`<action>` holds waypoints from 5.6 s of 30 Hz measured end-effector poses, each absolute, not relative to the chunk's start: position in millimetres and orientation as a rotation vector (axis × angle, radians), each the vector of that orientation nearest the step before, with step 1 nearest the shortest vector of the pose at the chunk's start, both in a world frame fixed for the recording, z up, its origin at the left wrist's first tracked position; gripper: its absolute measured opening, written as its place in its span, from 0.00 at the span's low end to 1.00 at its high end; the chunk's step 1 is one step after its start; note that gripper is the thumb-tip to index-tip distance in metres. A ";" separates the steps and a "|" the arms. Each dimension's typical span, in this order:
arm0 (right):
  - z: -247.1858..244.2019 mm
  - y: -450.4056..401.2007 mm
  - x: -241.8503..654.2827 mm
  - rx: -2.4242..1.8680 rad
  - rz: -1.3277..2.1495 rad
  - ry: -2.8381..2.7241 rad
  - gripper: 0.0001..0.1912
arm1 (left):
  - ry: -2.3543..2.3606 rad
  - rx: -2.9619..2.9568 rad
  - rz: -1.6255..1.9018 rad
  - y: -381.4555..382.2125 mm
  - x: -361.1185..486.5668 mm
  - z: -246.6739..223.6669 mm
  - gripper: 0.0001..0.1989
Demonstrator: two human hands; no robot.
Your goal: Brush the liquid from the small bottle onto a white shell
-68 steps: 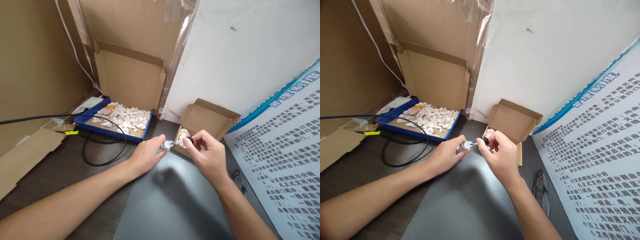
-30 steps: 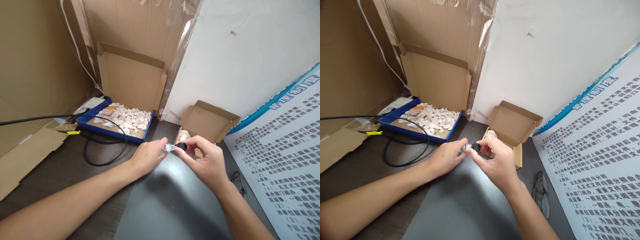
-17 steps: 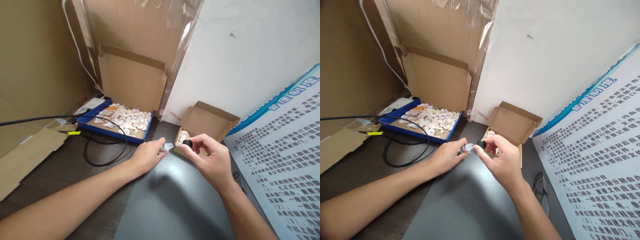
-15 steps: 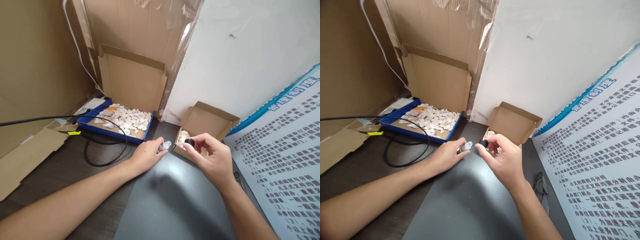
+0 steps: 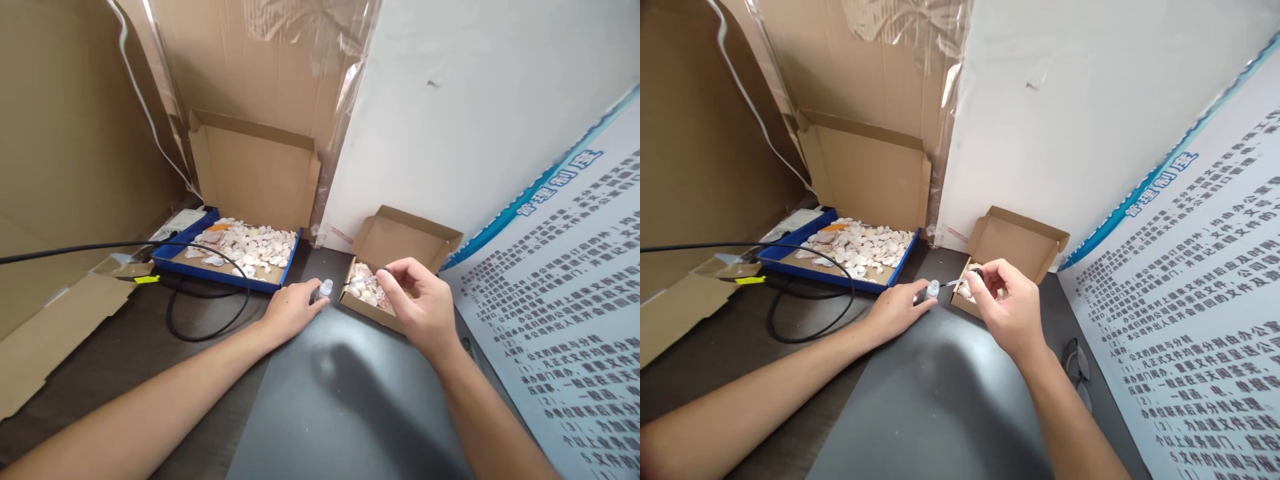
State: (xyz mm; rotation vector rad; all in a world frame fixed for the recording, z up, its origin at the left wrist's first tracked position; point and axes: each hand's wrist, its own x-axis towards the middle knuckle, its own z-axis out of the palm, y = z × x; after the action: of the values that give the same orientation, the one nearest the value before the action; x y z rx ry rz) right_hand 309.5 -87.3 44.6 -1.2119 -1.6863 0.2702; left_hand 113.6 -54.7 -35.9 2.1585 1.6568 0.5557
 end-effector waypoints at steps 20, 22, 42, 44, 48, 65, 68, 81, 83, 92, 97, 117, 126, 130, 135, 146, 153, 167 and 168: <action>47.3 -83.8 317.7 -1.182 0.264 -1.763 0.10 | 1.686 2.068 0.496 -52.3 112.6 -34.0 0.15; 46.5 -82.9 317.5 -1.191 0.275 -1.760 0.10 | 1.669 2.067 0.504 -53.2 110.8 -34.7 0.15; 40.5 -91.0 317.0 -1.172 0.627 -1.471 0.13 | 1.203 1.885 0.766 -83.0 92.9 -10.1 0.08; 26.4 -98.0 319.6 -1.129 0.857 -1.346 0.15 | 1.081 1.716 0.665 -93.3 98.5 -15.1 0.09; -11.2 -114.8 322.2 -1.100 1.057 -1.158 0.17 | 0.966 1.513 0.521 -106.9 106.7 -29.4 0.09; -42.7 -134.6 320.1 -1.246 1.062 -1.211 0.14 | 0.872 1.310 0.579 -105.7 109.9 -39.4 0.14; -41.1 -135.7 318.9 -1.237 1.044 -1.231 0.14 | 0.844 1.283 0.577 -104.3 108.0 -37.3 0.14; -40.0 -136.0 314.8 -1.260 1.008 -1.258 0.16 | 0.827 1.158 0.620 -105.9 109.2 -43.7 0.19; -41.1 -136.9 313.9 -1.252 1.012 -1.272 0.15 | 0.826 1.137 0.612 -105.7 108.9 -44.1 0.19; -39.2 -136.6 315.4 -1.279 0.933 -1.326 0.14 | 0.837 1.092 0.615 -101.2 109.0 -39.9 0.19; -42.4 -137.7 315.3 -1.272 0.984 -1.306 0.14 | 0.824 1.034 0.584 -100.5 107.6 -42.0 0.21; -38.7 -136.9 314.0 -1.231 1.020 -1.292 0.08 | 0.928 1.173 0.405 -100.9 105.7 -25.8 0.15; -34.3 -139.0 315.3 -1.215 0.982 -1.316 0.05 | 0.880 1.278 0.370 -99.6 103.5 -26.2 0.16; -34.9 -140.4 314.8 -1.205 1.015 -1.303 0.06 | 0.856 1.295 0.347 -99.7 103.1 -24.0 0.14; -36.8 -140.6 314.9 -1.230 1.021 -1.343 0.06 | 0.852 1.334 0.330 -100.3 103.1 -20.7 0.12; -35.5 -142.4 316.5 -1.215 0.998 -1.360 0.05 | 0.856 1.399 0.297 -101.7 102.3 -15.7 0.11; -34.1 -142.1 315.9 -1.204 0.966 -1.360 0.04 | 0.827 1.424 0.281 -103.4 102.4 -16.6 0.12; -34.6 -142.9 316.8 -1.181 0.996 -1.419 0.04 | 0.805 1.466 0.261 -103.7 100.7 -19.0 0.11; -34.7 -142.5 316.8 -1.186 0.994 -1.415 0.04 | 0.805 1.468 0.260 -103.7 100.7 -19.0 0.11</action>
State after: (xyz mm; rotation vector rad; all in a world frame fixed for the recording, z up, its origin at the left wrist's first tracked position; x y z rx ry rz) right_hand 316.8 -142.5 -34.7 -1.1855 -1.4149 0.9941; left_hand 100.7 -103.7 -19.0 1.4684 0.8051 0.2602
